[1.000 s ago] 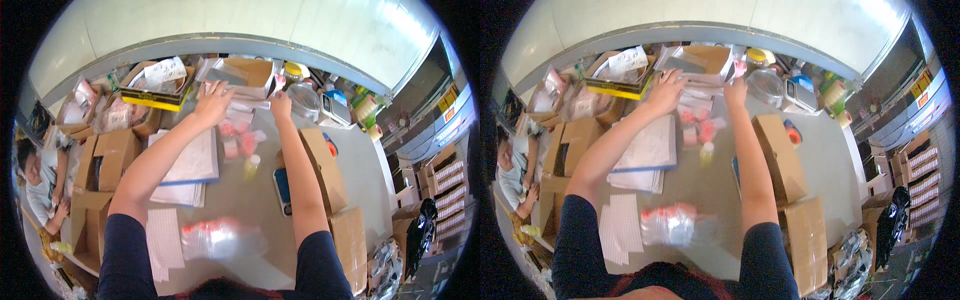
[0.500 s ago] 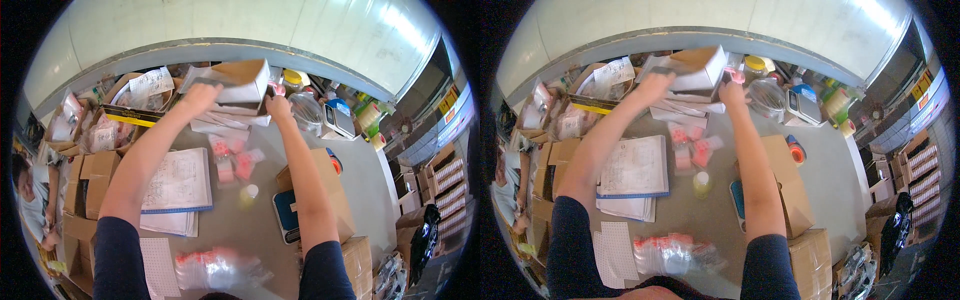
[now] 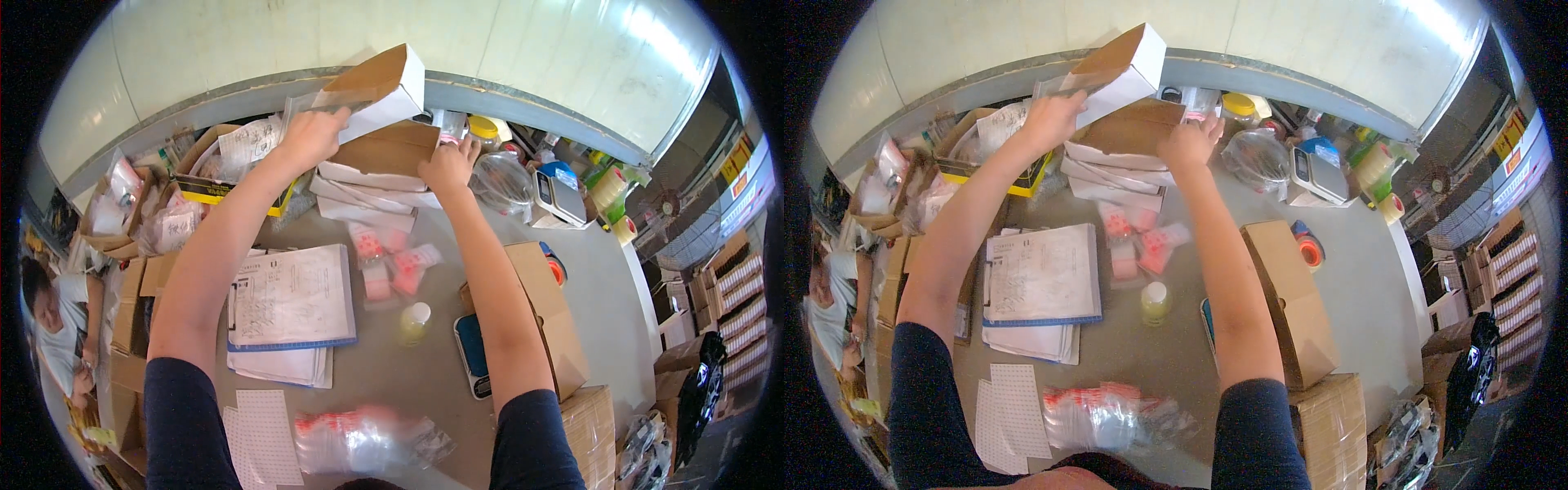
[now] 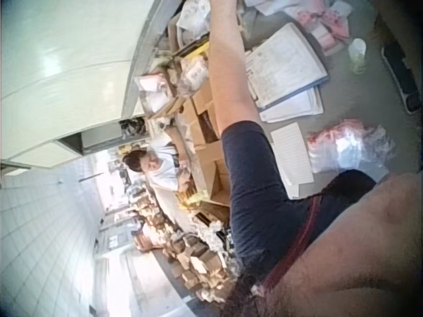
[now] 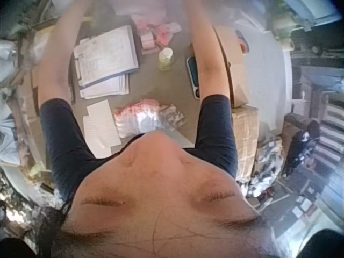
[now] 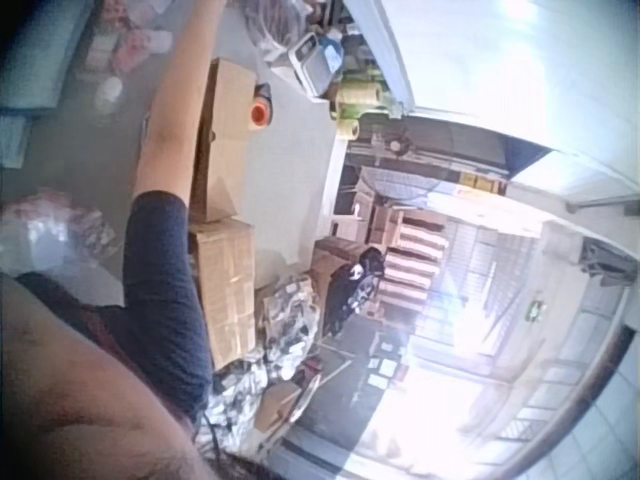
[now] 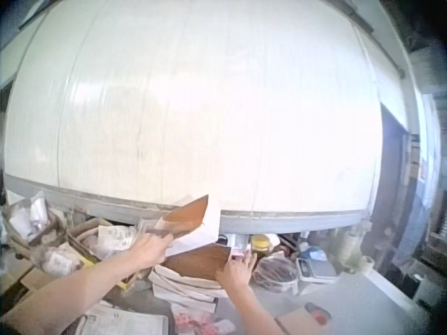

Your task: The person picks up a stack of white cards and places them into small plastic bags, then places the filled bags into a white cardboard box. They walk to another area to retrieve more paper from a shelf before returning to the desk.

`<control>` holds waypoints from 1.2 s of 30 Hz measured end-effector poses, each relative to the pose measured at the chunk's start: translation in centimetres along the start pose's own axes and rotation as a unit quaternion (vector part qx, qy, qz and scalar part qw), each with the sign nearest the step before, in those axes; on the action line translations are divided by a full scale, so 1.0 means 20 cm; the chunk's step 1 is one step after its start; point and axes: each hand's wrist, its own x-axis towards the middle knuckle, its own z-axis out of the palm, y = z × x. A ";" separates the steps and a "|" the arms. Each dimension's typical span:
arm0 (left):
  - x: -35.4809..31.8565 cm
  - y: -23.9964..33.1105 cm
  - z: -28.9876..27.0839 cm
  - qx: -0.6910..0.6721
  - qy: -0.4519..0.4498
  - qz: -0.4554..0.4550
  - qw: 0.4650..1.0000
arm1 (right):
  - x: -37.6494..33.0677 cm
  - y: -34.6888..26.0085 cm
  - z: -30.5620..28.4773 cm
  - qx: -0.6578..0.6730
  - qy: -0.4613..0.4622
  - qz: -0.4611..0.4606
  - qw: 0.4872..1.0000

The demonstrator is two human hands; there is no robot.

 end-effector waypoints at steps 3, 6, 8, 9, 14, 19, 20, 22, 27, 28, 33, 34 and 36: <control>0.03 0.03 -0.03 0.014 -0.015 -0.010 1.000 | 0.08 0.10 -0.10 0.141 0.018 0.049 0.989; 0.01 -0.02 -0.05 0.032 -0.012 -0.011 0.999 | 0.03 0.15 -0.33 0.143 0.096 0.055 0.983; 0.00 -0.04 -0.06 0.059 -0.007 0.004 0.998 | -0.05 0.18 -0.59 0.131 0.072 0.103 0.983; -0.03 -0.05 -0.04 0.059 -0.007 0.000 0.998 | -0.13 0.17 -0.75 0.117 0.056 0.145 0.981; -0.02 0.07 0.15 0.054 -0.067 0.037 0.996 | -0.72 0.38 -1.25 0.059 0.083 0.190 0.976; -0.12 0.07 0.43 0.024 -0.110 -0.012 0.994 | -1.16 0.30 -1.46 0.253 0.066 0.211 0.942; -0.18 0.07 0.47 0.034 -0.095 -0.017 0.995 | -1.22 0.27 -1.48 0.326 0.069 0.218 0.917; -0.22 0.17 0.40 0.102 -0.067 0.019 0.992 | -1.37 0.27 -1.46 0.373 0.031 0.219 0.901; -0.51 0.69 -0.10 -0.082 -0.192 -0.148 0.967 | -1.80 0.30 -1.35 0.428 -0.102 0.165 0.883; -0.65 0.74 -0.25 -0.109 -0.188 -0.139 0.966 | -1.89 0.29 -1.32 0.446 -0.119 0.159 0.872; -1.47 0.94 -0.57 -0.194 -0.114 -0.099 0.969 | -2.36 0.29 -1.41 0.523 -0.143 0.215 0.812; -1.63 1.03 -0.60 -0.213 -0.118 -0.132 0.961 | -2.46 0.31 -1.40 0.533 -0.155 0.249 0.794; -1.95 1.18 -0.53 -0.208 -0.113 -0.123 0.964 | -2.61 0.34 -1.33 0.538 -0.110 0.280 0.788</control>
